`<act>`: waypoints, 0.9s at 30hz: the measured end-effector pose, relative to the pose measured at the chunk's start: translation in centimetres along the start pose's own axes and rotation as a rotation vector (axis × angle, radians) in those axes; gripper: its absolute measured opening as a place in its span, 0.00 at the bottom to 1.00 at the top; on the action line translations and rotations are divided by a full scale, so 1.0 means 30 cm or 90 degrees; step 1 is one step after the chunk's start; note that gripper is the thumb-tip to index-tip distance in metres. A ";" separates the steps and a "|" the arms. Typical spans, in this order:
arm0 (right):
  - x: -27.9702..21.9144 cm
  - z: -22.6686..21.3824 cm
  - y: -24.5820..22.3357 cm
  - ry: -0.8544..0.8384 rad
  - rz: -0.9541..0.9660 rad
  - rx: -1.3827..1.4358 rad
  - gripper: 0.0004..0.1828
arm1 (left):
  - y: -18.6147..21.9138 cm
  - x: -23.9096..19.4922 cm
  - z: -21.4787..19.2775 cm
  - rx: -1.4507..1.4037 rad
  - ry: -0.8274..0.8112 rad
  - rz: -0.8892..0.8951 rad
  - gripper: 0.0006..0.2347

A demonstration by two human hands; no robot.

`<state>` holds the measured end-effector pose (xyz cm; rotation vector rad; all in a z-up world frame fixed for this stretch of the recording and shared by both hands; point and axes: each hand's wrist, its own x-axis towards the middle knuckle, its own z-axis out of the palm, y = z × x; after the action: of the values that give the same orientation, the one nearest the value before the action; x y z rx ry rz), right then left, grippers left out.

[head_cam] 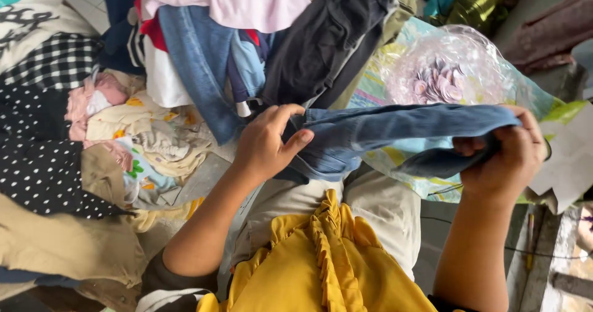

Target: The person uses scissors to trim a small decorative item and then uses a hot glue gun to attach it to the waistband of a pair of denim shorts. They repeat this process on a pair of patterned shorts and a yellow shirt, picking up each garment from a pile, applying glue, and pressing the decoration onto the fabric.

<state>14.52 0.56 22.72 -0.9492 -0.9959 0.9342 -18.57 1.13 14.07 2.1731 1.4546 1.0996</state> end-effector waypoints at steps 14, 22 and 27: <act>-0.105 -0.570 0.171 0.336 -0.089 0.036 0.09 | -0.178 -0.444 0.767 0.222 -0.160 0.158 0.30; -0.177 -0.759 0.237 0.428 0.036 0.122 0.15 | -0.238 -0.295 0.604 0.342 -0.155 0.021 0.12; -0.261 -0.862 0.193 0.500 0.063 0.065 0.16 | -0.150 -0.225 0.208 0.203 0.094 0.027 0.22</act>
<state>35.85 -10.19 8.84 -1.1519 -0.2349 0.5926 -18.22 -1.88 4.31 2.3870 1.7609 1.1282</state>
